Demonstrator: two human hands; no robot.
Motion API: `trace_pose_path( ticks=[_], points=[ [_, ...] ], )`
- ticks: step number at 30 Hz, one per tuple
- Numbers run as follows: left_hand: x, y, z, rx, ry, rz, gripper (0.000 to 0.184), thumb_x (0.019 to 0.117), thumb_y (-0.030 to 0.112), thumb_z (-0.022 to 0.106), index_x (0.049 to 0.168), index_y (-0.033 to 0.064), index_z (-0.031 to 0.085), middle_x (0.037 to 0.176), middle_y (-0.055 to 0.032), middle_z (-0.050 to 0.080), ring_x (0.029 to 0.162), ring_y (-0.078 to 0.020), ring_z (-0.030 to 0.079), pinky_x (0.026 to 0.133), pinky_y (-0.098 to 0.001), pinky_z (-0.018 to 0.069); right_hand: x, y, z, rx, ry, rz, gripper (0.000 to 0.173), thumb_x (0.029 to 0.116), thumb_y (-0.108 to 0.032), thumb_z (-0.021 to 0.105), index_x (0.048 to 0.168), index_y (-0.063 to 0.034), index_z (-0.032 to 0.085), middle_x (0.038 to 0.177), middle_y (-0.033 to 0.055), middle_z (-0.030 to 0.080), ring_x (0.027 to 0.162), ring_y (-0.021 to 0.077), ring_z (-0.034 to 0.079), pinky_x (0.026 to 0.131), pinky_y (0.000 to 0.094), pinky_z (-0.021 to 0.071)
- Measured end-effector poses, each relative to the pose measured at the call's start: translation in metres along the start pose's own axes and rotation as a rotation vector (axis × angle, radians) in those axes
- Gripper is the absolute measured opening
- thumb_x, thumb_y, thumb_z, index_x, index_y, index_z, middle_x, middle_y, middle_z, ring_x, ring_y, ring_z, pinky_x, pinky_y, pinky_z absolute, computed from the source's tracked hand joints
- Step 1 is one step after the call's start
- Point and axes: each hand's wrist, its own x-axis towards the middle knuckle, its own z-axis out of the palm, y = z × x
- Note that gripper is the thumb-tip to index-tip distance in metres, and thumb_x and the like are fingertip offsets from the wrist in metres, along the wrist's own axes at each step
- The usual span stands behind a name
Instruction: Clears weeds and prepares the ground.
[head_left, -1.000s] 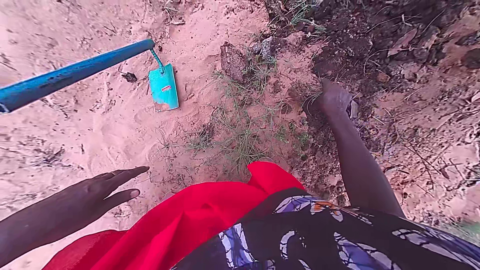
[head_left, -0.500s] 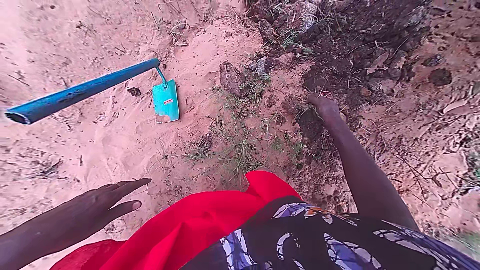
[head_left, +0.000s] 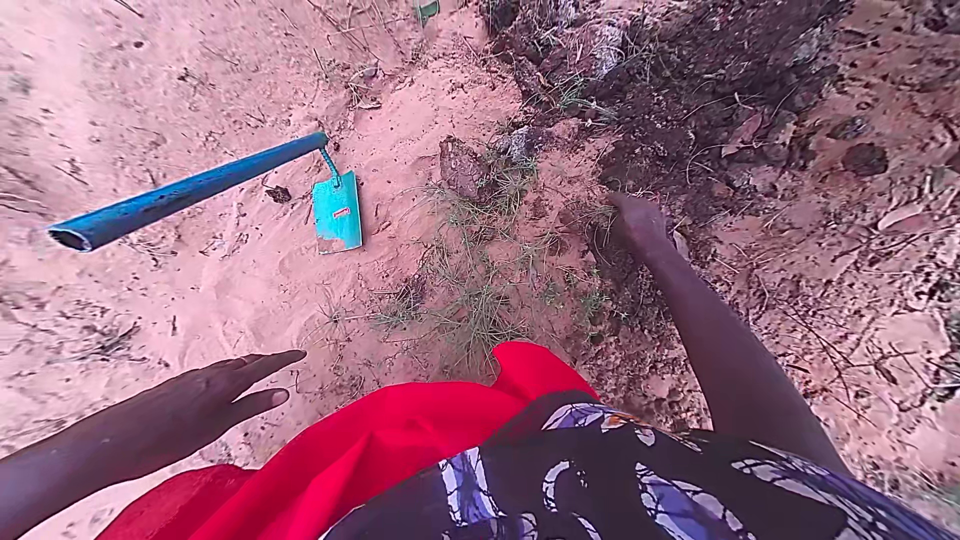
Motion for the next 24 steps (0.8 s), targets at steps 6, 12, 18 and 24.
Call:
trace_pose_path(
  ticks=[6,12,18,24],
  points=[
    [-0.006,-0.007,0.008,-0.029,-0.019,-0.018,0.053,0.1091,0.035,0.050,0.156,0.0128,0.044,0.146,-0.0229,0.056,0.130,-0.0443,0.058,0.109,-0.0641,0.0415,0.008,-0.014,-0.001,-0.044,-0.021,0.100,0.036,0.1034,-0.015,0.055,0.137,-0.0049,0.058,0.116,0.0331,0.068,0.109,0.0560,0.065,0.085,0.0732,0.0486],
    [-0.001,-0.013,0.015,-0.085,-0.003,0.035,0.050,0.1081,0.025,0.054,0.153,0.0047,0.046,0.141,-0.0302,0.058,0.126,-0.0510,0.058,0.108,-0.0674,0.0408,0.005,0.002,-0.005,0.373,0.075,0.393,0.041,0.1110,-0.028,0.044,0.131,0.0029,0.061,0.127,0.0320,0.064,0.121,0.0496,0.061,0.096,0.0681,0.0470],
    [0.007,-0.016,0.012,-0.062,-0.010,0.039,0.051,0.1084,0.024,0.054,0.155,0.0062,0.045,0.142,-0.0302,0.057,0.127,-0.0510,0.058,0.109,-0.0670,0.0406,-0.004,0.013,-0.001,0.588,0.123,0.460,0.040,0.1107,-0.027,0.047,0.132,0.0043,0.060,0.125,0.0321,0.064,0.120,0.0482,0.061,0.099,0.0653,0.0464],
    [0.003,-0.008,0.010,-0.089,-0.028,0.046,0.054,0.1067,0.026,0.057,0.156,0.0086,0.043,0.141,-0.0297,0.057,0.127,-0.0498,0.058,0.108,-0.0656,0.0415,-0.082,0.025,0.004,0.646,0.270,0.543,0.045,0.1116,-0.026,0.043,0.141,0.0059,0.054,0.125,0.0297,0.064,0.118,0.0400,0.062,0.104,0.0558,0.0449]
  ],
)
